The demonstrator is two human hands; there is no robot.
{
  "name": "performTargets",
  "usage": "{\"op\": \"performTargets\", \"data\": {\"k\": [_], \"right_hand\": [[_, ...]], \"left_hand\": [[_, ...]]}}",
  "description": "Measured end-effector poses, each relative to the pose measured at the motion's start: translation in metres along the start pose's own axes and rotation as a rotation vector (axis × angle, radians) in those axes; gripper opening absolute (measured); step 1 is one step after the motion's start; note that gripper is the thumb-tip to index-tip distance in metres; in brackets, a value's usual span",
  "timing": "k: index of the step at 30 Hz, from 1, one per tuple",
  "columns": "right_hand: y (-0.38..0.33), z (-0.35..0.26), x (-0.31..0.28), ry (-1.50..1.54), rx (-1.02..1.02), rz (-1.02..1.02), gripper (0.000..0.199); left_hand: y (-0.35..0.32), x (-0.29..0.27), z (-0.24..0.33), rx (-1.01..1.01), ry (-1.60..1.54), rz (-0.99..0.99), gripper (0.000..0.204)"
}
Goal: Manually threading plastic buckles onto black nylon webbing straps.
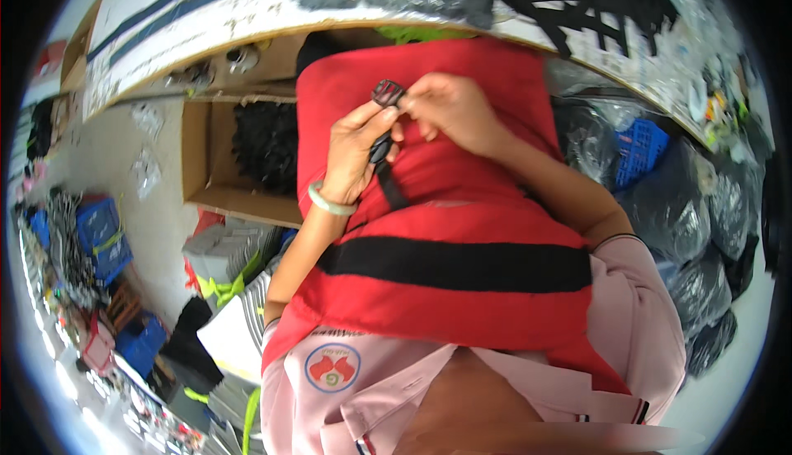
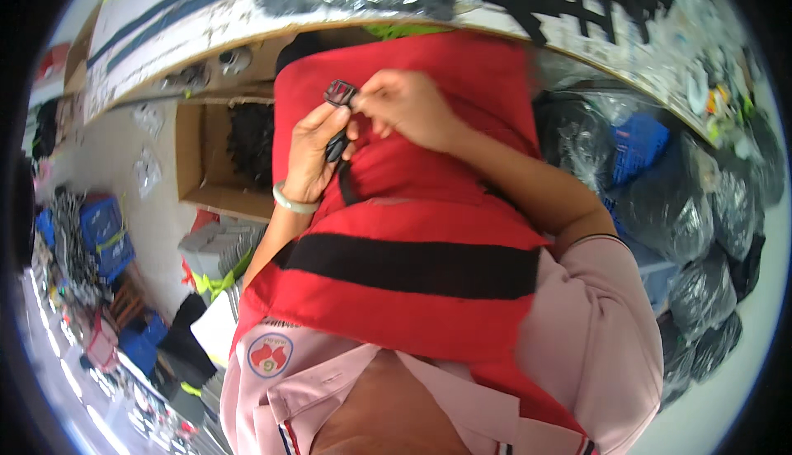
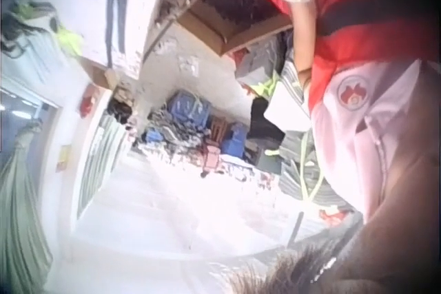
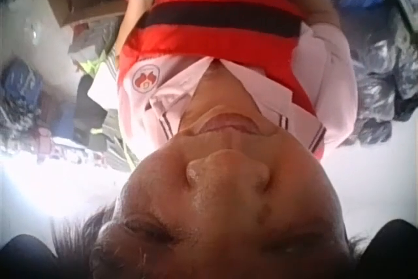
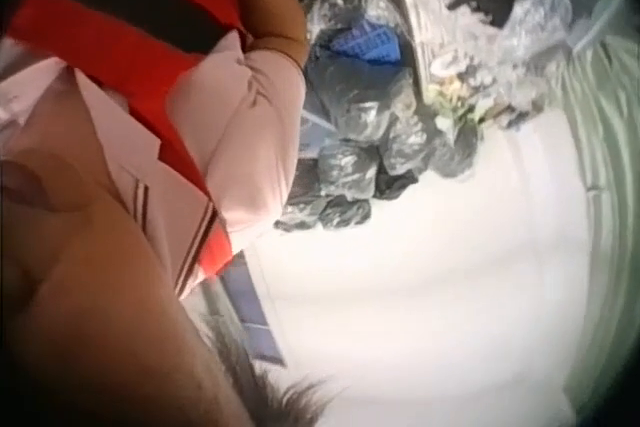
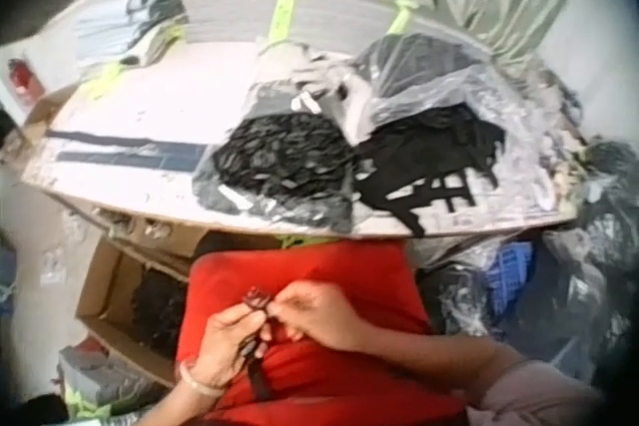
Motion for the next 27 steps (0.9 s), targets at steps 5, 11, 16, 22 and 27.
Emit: {"op": "performTargets", "data": {"k": [5,11,16,22,27], "right_hand": [[-0.008,-0.022,-0.016,-0.012,-0.068,-0.038,0.013],[-0.022,-0.122,-0.162,-1.096,-0.643,0.541,0.015],[-0.032,-0.130,-0.250,-1.691,-0.555,0.701,0.025],[-0.026,-0.141,-0.260,-1.357,-0.687,0.761,0.020],[-0.059,-0.202,-0.172,-1.266,-1.142,0.787,0.018]], "left_hand": [[0.017,0.017,0.009,0.011,-0.075,-0.116,0.020],[0.018,0.016,0.000,-0.121,-0.437,-0.389,0.017],[0.019,0.026,-0.003,-0.187,-0.407,-0.419,0.019],[0.021,0.028,-0.005,-0.198,-0.303,-0.356,0.022],[0.026,0.039,0.010,-0.153,-0.171,-0.262,0.015]]}}
Point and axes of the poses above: each hand's wrist, its own y-axis towards the middle knuckle, its own x-axis out of the palm, z = x × y, the point moved 7 cm from there along y, towards the middle knuckle, and after that the axes turned 7 degrees about y, right-handed, at the moved point
